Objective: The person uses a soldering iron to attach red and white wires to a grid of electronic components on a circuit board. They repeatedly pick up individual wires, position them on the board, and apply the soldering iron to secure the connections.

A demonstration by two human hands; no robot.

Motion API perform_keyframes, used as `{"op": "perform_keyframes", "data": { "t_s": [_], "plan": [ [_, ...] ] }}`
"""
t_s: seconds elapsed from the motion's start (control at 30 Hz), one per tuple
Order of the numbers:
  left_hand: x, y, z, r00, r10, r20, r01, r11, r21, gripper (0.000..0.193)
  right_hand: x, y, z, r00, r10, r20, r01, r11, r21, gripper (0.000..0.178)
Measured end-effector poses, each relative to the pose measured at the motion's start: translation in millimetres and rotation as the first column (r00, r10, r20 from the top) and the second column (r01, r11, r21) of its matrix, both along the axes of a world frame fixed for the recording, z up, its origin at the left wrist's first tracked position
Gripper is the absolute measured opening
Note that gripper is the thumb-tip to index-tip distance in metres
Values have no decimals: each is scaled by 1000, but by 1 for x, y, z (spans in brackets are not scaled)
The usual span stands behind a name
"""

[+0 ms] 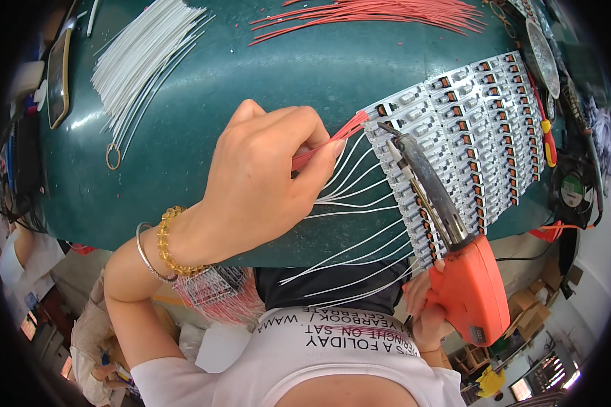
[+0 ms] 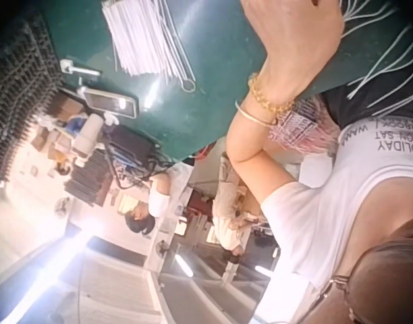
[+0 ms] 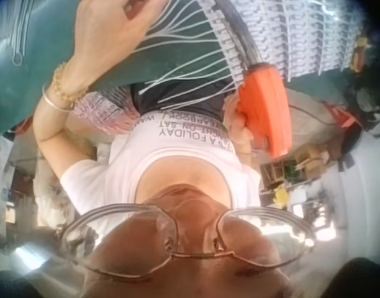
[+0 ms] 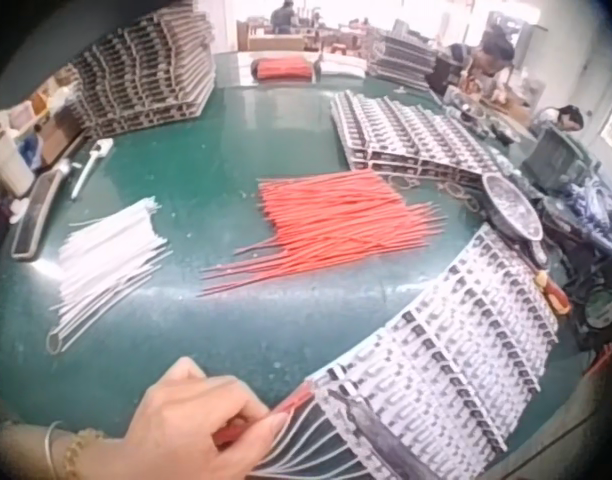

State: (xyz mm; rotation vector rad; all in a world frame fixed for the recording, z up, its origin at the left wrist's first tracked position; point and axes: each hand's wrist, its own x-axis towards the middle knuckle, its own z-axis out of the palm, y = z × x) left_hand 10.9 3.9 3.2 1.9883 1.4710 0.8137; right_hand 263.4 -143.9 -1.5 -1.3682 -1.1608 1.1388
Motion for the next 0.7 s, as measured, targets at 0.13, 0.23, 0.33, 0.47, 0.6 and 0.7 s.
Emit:
{"op": "perform_keyframes", "data": {
  "t_s": [0.13, 0.23, 0.33, 0.47, 0.6, 0.7],
  "plan": [
    [0, -1, 1, 1000, 10, -5, -10, 1000, -13, 14, 4, 2, -1, 999, 36, 6, -36, 999, -30, 88],
    [-2, 0, 4, 1000, 2, -25, -2, 1000, -22, 10, 3, 6, 4, 1000, 28, -5, -28, 999, -41, 87],
    [-6, 3, -1, 998, 63, 15, -65, 957, 283, 6, 3, 7, 9, 1000, 4, -5, -5, 999, -41, 86],
    [4, -7, 16, 989, 51, 137, -47, 998, -39, 9, 3, 9, 17, 999, -15, 36, 18, 998, -62, 84],
    [9, -12, -2, 999, -29, 45, 28, 999, 18, 18, 13, -3, 11, 1000, -4, 15, 4, 999, -48, 83],
    [10, -10, -4, 999, -27, 28, 26, 998, 59, 17, 21, -11, 1, 999, 1, -48, -5, 998, -70, 83]
  ]
}}
